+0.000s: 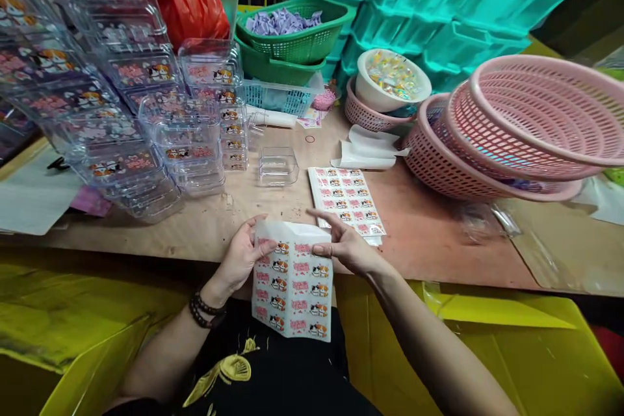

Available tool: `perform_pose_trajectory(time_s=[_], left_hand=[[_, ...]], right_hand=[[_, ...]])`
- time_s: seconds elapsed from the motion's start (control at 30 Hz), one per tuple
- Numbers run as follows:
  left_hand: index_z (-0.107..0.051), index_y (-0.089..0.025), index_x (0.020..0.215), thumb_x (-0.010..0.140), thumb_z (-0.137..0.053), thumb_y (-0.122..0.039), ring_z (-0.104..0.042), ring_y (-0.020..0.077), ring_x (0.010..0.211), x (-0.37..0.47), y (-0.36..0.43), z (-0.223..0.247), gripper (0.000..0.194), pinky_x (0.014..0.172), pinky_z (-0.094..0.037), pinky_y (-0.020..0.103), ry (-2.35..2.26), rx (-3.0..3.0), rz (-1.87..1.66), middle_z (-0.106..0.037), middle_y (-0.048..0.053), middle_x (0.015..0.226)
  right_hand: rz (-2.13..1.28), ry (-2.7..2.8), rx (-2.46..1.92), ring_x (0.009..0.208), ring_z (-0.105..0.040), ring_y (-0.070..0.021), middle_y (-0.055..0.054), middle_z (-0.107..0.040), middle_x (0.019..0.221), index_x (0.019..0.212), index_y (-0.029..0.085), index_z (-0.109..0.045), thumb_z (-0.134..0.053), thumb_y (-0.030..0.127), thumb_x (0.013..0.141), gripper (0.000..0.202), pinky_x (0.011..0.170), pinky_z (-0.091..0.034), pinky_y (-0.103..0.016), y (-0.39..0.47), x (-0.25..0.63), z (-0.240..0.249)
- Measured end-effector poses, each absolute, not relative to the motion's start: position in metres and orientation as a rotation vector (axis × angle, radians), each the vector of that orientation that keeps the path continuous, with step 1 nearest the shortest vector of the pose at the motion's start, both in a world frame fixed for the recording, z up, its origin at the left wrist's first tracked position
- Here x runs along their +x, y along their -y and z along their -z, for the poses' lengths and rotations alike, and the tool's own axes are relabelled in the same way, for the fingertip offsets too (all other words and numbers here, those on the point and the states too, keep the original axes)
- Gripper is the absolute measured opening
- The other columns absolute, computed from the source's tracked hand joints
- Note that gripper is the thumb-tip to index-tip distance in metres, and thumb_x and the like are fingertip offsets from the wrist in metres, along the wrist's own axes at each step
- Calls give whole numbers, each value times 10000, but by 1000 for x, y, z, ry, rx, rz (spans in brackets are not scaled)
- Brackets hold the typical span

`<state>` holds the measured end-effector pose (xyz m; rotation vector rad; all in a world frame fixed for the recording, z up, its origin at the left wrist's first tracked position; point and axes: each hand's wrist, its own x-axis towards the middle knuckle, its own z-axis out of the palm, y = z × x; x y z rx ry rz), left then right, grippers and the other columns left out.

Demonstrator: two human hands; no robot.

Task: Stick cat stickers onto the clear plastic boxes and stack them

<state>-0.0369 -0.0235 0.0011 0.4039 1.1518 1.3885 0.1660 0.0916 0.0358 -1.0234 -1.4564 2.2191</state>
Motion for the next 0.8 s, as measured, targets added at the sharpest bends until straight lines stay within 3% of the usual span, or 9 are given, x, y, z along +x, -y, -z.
perform_pose_trajectory(time_s=[0.1,0.2,0.3,0.43,0.5,0.57,0.63,0.7,0.8], left_hand=[[-439,-190,1235,610,-923,-339,-671,143,763,-35,19,0,805,764,-565,274,-1139,358,-1467,-700,-3,880],[-430,-193,1268,634,-905,-366,-679,164,792,-35,19,3,811,786,-573,307,-1166,432,-1436,-694,4,892],[-435,-196,1326,683,-853,-446,-674,227,962,-36,20,2,807,906,-549,394,-1434,708,-1495,-675,64,1034],[-601,-219,1277,552,-918,-478,-404,379,1396,-39,14,-16,832,1202,-228,551,-1935,1502,-1452,-537,158,1403],[-721,-255,1117,557,-924,-452,-443,387,1366,-43,6,-28,627,1223,-91,583,-1855,1799,-1196,-636,117,1318],[-780,-272,925,662,-874,-405,-640,315,1099,-46,-4,-39,309,1218,-83,578,-1683,1850,-970,-764,52,1007],[-787,-252,775,728,-820,-380,-676,226,810,-50,-15,-45,141,1176,-238,526,-1565,1741,-856,-764,9,756],[-787,-212,717,729,-797,-398,-638,181,676,-53,-23,-47,187,962,-460,390,-1495,1604,-788,-752,13,685],[-790,-158,704,710,-789,-437,-586,138,588,-54,-32,-47,279,583,-412,226,-1462,1493,-689,-733,27,645]], right_hand=[[-1910,1551,-1012,912,-712,-199,-18,-750,1008,1321,303,-626,-859,399,661,707,849,-595,-381,-79,172,-34],[-1624,1711,-1066,1040,-690,-239,-55,-751,1124,1161,273,-748,-844,404,687,501,966,-552,-426,-69,177,-32],[-1468,1781,-1167,915,-704,-251,-74,-771,956,974,227,-801,-816,463,711,354,877,-568,-428,-67,179,-30],[-1380,1865,-1169,718,-630,-208,-39,-665,729,782,228,-784,-778,589,714,368,694,-544,-369,-70,177,-31],[-1283,1933,-1109,742,-600,-204,-39,-611,749,718,233,-770,-761,625,721,392,718,-527,-372,-72,177,-35],[-1183,2008,-1050,821,-597,-216,-56,-607,831,692,234,-757,-739,620,755,392,781,-513,-388,-73,178,-39],[-1188,2070,-1001,857,-605,-220,-67,-629,869,678,230,-738,-716,586,800,378,811,-508,-392,-75,180,-43],[-1292,2067,-973,842,-627,-217,-66,-667,860,714,230,-738,-713,555,815,342,795,-519,-381,-78,180,-45],[-1455,1953,-1022,798,-665,-218,-54,-724,821,779,227,-749,-767,540,756,314,754,-541,-367,-83,178,-46]])
